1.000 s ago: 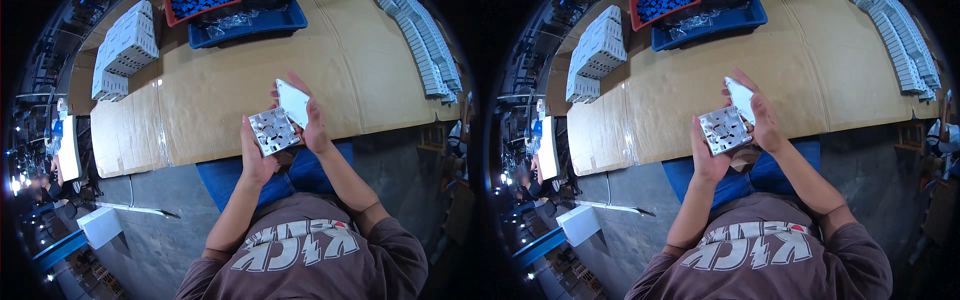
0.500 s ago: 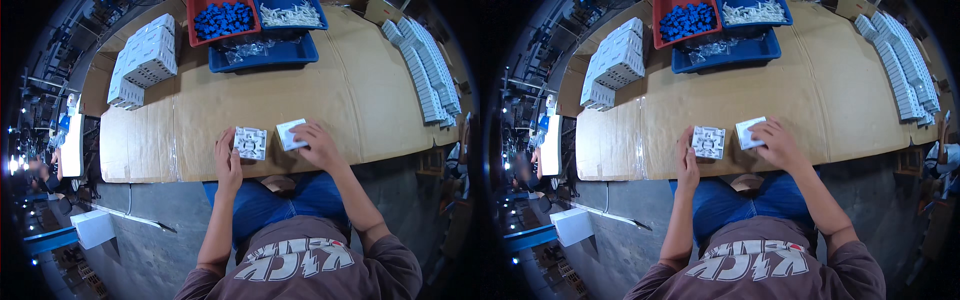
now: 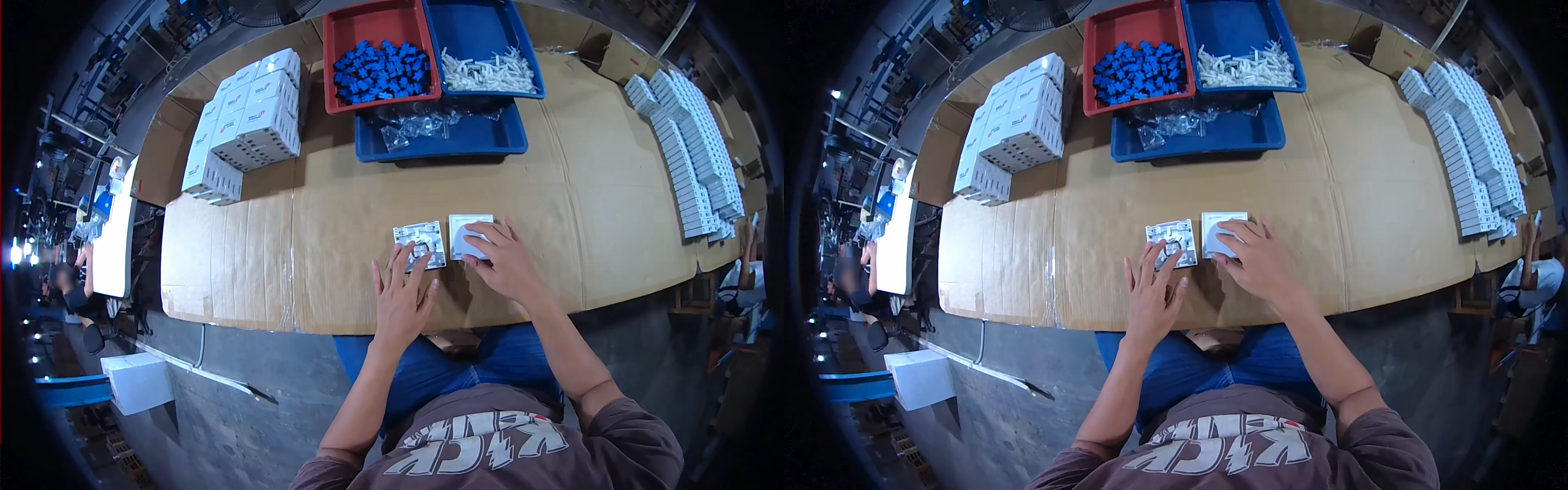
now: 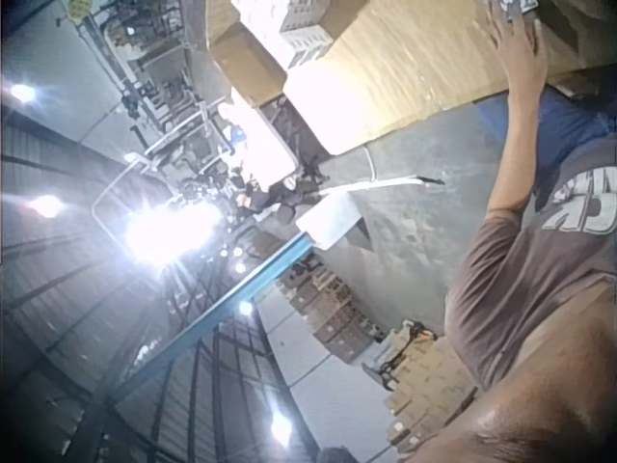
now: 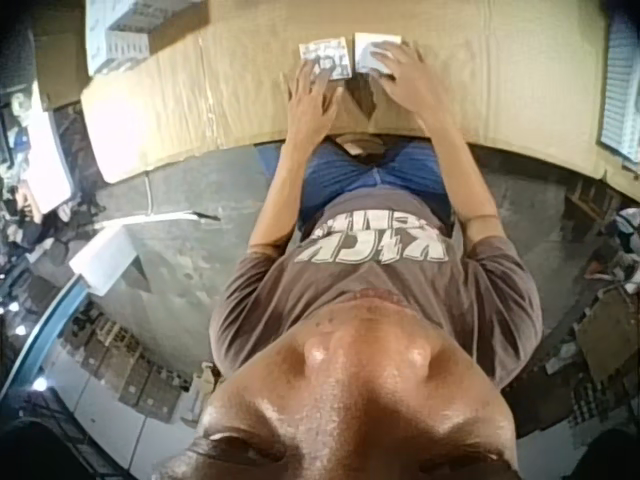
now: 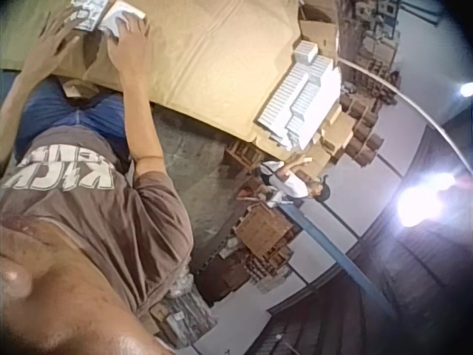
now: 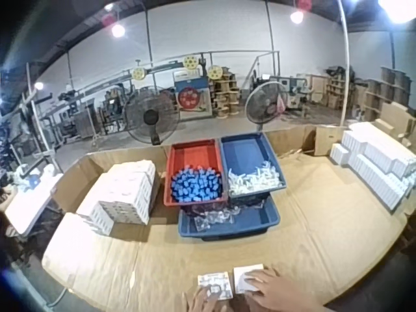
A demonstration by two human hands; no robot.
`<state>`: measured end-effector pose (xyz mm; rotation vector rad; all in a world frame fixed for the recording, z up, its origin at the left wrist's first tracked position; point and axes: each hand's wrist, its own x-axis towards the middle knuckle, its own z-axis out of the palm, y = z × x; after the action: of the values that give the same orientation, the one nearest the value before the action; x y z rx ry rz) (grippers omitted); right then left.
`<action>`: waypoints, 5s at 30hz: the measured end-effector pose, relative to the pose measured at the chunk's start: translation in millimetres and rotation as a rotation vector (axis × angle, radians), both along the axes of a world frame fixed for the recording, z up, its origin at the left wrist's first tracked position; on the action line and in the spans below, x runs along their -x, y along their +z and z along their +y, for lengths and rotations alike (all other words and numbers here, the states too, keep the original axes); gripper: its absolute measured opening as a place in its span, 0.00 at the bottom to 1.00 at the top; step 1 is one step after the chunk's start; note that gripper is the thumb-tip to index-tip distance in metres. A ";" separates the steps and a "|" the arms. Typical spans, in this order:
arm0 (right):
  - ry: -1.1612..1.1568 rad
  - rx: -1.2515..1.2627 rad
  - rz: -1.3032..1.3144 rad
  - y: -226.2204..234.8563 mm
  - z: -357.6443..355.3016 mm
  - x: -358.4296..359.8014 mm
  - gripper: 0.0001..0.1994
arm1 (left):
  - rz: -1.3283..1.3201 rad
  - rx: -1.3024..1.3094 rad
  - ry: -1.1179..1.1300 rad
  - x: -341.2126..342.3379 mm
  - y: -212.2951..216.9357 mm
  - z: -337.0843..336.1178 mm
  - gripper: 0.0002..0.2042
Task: Assemble internal microcomponents into a white rectangular housing unit.
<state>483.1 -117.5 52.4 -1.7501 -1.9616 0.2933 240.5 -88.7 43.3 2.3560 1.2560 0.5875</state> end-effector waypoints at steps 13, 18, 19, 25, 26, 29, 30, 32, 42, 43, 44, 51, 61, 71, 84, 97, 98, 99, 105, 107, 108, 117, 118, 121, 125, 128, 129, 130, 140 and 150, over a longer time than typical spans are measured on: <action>-0.065 0.055 0.083 40.9 207.5 9.8 0.07 | -0.155 -0.026 0.059 -3.0 -5.1 6.6 0.24; 0.172 0.188 -0.200 12.9 285.2 0.8 0.13 | -0.212 -0.010 0.041 -5.6 -7.8 8.9 0.21; 0.182 0.183 -0.199 13.7 290.4 1.9 0.13 | -0.226 -0.002 0.044 -5.2 -8.4 8.9 0.21; 0.249 0.253 -0.126 5.3 303.7 -10.1 0.10 | -0.262 0.016 0.064 -3.5 -6.5 11.9 0.20; 0.244 0.200 -0.109 1.4 302.6 -14.2 0.08 | -0.281 0.021 0.064 -3.2 -5.3 12.1 0.20; 0.187 0.167 0.368 4.5 291.1 -26.0 0.06 | -0.340 -0.028 0.063 -0.5 -3.6 12.1 0.19; 0.204 0.029 0.543 0.4 283.7 -27.0 0.05 | -0.343 -0.032 0.055 0.8 -5.0 12.3 0.19; 0.169 0.244 0.812 22.3 257.8 -27.3 0.04 | -0.402 0.003 0.168 2.6 -9.8 14.5 0.19; 0.170 0.529 1.463 68.0 123.8 -38.2 0.09 | -1.034 0.848 0.296 -64.2 52.1 83.6 0.13; 0.156 0.539 1.471 68.9 118.6 -39.5 0.09 | -1.027 0.864 0.303 -72.9 57.3 86.5 0.13; 0.131 0.543 1.424 75.2 113.1 -40.6 0.10 | -1.022 0.789 0.317 -83.7 67.7 87.5 0.14; 0.101 0.610 1.262 59.7 96.4 -49.0 0.08 | -0.851 0.536 0.276 -94.5 64.5 83.9 0.13; 0.028 0.651 1.305 44.6 102.8 -28.8 0.05 | -0.749 0.414 0.244 -73.5 56.3 83.7 0.10; -0.037 0.693 1.364 42.4 102.3 -30.3 0.08 | -0.824 0.677 0.369 -62.0 57.8 82.8 0.13; -0.039 0.647 1.041 47.7 94.7 -28.8 0.07 | -0.231 -0.052 -0.090 -60.8 63.9 88.4 0.31; 0.103 0.353 0.922 55.7 87.3 -24.4 0.13 | -0.403 0.149 0.084 -60.8 52.8 83.6 0.22; 0.186 0.316 0.938 54.2 87.7 -26.0 0.15 | -0.507 0.278 0.068 -61.1 52.7 83.0 0.21; 0.185 0.317 0.938 54.1 88.1 -27.1 0.15 | -0.611 0.408 0.052 -61.5 52.9 82.5 0.20; 0.240 0.574 1.038 54.9 89.2 -30.6 0.21 | -0.587 0.432 -0.036 -63.4 58.3 80.8 0.18; 0.279 0.514 0.977 60.7 89.8 -32.2 0.30 | -0.565 0.381 -0.043 -63.7 59.4 80.2 0.18; 0.280 0.517 0.976 58.1 89.8 -33.5 0.30 | -0.543 0.328 -0.050 -63.5 59.5 80.4 0.18; 0.332 0.613 0.978 55.9 87.2 -24.3 0.27 | -0.502 0.080 -0.129 -63.0 55.4 89.8 0.21; 0.375 0.595 0.948 55.1 87.9 -24.2 0.26 | -0.504 0.076 -0.137 -63.5 54.4 90.2 0.21; 0.425 0.540 0.873 54.5 90.0 -31.4 0.22 | -0.523 0.163 -0.103 -61.4 47.1 85.9 0.20; 0.369 0.579 0.721 70.3 99.1 -47.8 0.17 | -0.459 0.256 -0.079 -60.6 45.2 79.5 0.19; 0.346 0.634 0.629 84.7 111.6 -70.9 0.15 | -0.456 0.421 -0.010 -61.4 41.3 74.1 0.17; 0.332 0.616 0.620 88.3 119.1 -81.8 0.15 | -0.463 0.410 -0.031 -64.1 41.3 72.4 0.17; 0.242 0.571 0.591 92.4 129.5 -90.0 0.13 | -0.475 0.404 -0.036 -64.0 40.3 69.0 0.16; -0.188 -0.079 -0.071 100.2 269.6 -170.0 0.08 | -0.551 0.681 -0.012 -70.9 41.8 37.7 0.13; -0.113 -0.120 -0.393 63.5 331.2 -178.0 0.08 | -0.573 0.640 -0.041 -63.7 41.5 20.5 0.15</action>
<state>661.1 213.6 115.9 -1.9409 -2.0784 -0.2202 304.2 -68.1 84.8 1.5335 0.9402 0.6609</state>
